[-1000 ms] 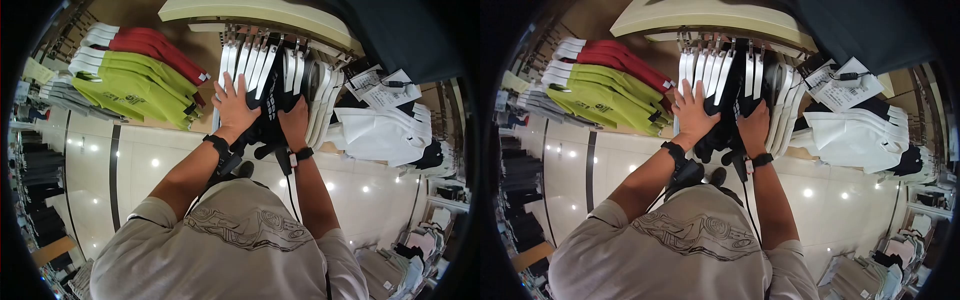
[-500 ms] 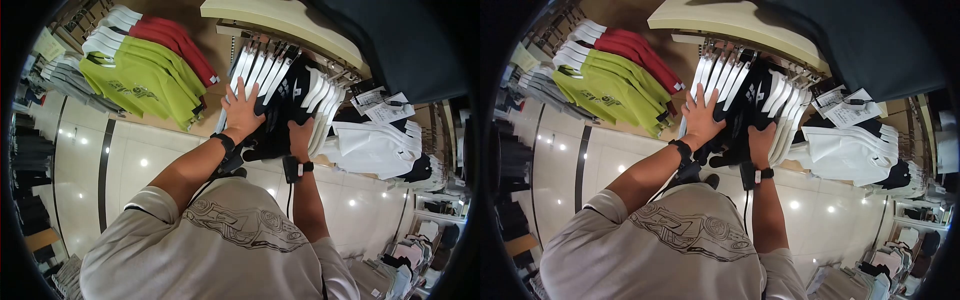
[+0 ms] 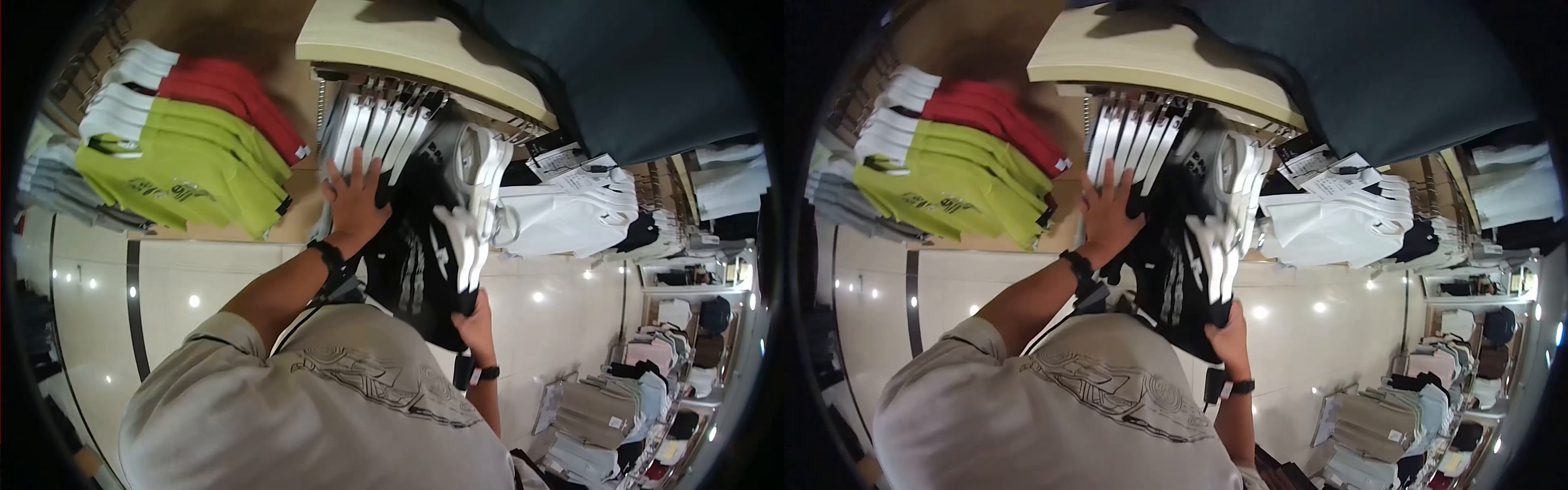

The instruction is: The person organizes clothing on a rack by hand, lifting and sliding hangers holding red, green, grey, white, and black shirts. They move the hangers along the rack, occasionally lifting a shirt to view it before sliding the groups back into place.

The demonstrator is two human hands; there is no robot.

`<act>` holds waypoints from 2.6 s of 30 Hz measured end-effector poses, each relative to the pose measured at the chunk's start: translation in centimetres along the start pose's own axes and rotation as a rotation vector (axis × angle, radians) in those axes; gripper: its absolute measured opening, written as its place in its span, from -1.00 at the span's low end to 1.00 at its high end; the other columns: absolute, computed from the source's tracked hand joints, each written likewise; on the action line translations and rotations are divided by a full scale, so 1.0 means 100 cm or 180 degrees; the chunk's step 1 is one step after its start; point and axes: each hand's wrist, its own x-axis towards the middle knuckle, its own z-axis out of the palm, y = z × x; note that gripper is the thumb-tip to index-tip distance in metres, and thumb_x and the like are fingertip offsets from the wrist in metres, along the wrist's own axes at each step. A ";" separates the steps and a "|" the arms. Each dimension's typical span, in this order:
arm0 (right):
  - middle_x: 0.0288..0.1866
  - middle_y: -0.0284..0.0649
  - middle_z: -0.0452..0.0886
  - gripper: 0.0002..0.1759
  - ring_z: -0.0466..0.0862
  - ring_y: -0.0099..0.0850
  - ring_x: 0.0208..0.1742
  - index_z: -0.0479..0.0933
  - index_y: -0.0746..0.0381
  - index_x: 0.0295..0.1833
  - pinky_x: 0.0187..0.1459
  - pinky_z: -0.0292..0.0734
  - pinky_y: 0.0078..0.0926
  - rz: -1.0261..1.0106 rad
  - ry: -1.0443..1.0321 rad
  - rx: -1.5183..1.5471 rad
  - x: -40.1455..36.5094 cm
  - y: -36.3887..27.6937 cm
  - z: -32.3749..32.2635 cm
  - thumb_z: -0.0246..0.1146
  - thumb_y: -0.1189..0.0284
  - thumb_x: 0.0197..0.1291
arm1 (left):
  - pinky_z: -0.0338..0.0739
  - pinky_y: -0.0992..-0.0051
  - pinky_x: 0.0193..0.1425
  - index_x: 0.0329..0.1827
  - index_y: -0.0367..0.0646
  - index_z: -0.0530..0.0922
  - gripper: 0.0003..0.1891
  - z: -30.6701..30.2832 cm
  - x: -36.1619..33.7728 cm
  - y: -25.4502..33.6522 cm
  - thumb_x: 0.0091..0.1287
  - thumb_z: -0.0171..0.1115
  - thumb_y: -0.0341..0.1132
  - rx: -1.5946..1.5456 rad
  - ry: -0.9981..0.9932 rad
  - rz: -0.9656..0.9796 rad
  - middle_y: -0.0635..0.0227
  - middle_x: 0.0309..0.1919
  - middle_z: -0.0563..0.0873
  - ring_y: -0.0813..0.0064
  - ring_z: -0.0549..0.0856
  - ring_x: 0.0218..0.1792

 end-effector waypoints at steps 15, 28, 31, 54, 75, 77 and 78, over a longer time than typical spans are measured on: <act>-0.23 -0.04 0.66 -0.50 0.69 -0.13 -0.17 0.51 0.35 -0.01 -0.01 0.58 -0.30 0.1179 0.0528 -0.1128 -0.165 0.042 -0.060 0.36 0.59 -0.20 | 0.09 -0.36 0.41 0.55 0.15 0.39 -0.15 0.011 -0.001 -0.015 0.12 0.49 -0.06 -0.0147 0.0142 0.0195 0.18 0.71 0.03 -0.47 -0.04 0.58; -0.24 0.02 0.62 -0.61 0.64 0.03 -0.19 0.46 0.32 -0.06 -0.05 0.55 -0.13 0.0467 0.1388 -0.1726 -0.010 0.032 -0.110 0.31 0.60 -0.09 | 0.07 -0.36 0.43 0.54 0.14 0.41 -0.14 0.007 -0.001 -0.017 0.09 0.49 -0.04 -0.0144 0.0220 0.0290 0.18 0.70 0.05 -0.48 -0.04 0.58; -0.27 0.01 0.62 -0.62 0.64 -0.02 -0.22 0.47 0.34 -0.08 -0.08 0.55 -0.15 0.0345 0.1419 -0.1525 0.053 0.015 -0.109 0.32 0.59 -0.09 | 0.06 -0.38 0.43 0.54 0.14 0.42 -0.14 0.004 -0.002 -0.016 0.09 0.49 -0.04 -0.0112 0.0253 0.0333 0.17 0.70 0.05 -0.48 -0.05 0.58; 0.00 -0.07 0.65 -0.37 0.66 -0.21 0.03 0.38 0.37 0.22 0.16 0.55 -0.31 -0.0588 -0.0335 0.0032 0.239 0.025 -0.032 0.42 0.57 -0.01 | 0.22 -0.22 0.33 0.52 0.19 0.47 -0.17 0.013 -0.007 -0.008 0.12 0.56 0.05 0.0117 0.0534 0.0333 0.22 0.67 0.14 -0.40 0.13 0.51; -0.07 -0.09 0.72 -0.77 0.75 -0.20 -0.13 0.64 0.27 0.04 -0.17 0.68 -0.36 -0.1769 0.0223 -0.0276 0.156 -0.036 0.043 0.32 0.61 0.27 | 0.43 0.15 0.37 0.51 -0.69 0.11 0.04 0.020 0.021 0.075 0.14 0.55 -0.24 -0.0051 -0.0154 0.0854 -0.27 0.22 0.45 -0.11 0.50 0.20; -0.08 -0.08 0.72 -0.81 0.75 -0.21 -0.18 0.65 0.27 0.01 -0.18 0.67 -0.37 -0.1687 0.0228 -0.0247 0.149 -0.027 0.036 0.32 0.60 0.29 | 0.44 0.14 0.39 0.53 -0.68 0.05 0.07 0.020 0.029 0.081 0.17 0.55 -0.21 -0.0388 -0.0582 0.0539 -0.31 0.25 0.43 -0.12 0.50 0.23; -0.10 -0.09 0.73 -0.83 0.75 -0.24 -0.23 0.65 0.27 0.00 -0.19 0.67 -0.38 -0.1496 0.0210 -0.0224 0.143 -0.021 0.032 0.33 0.58 0.31 | 0.44 0.14 0.39 0.53 -0.68 0.05 0.07 0.022 0.033 0.085 0.17 0.55 -0.21 -0.0410 -0.0570 0.0536 -0.31 0.25 0.43 -0.12 0.50 0.23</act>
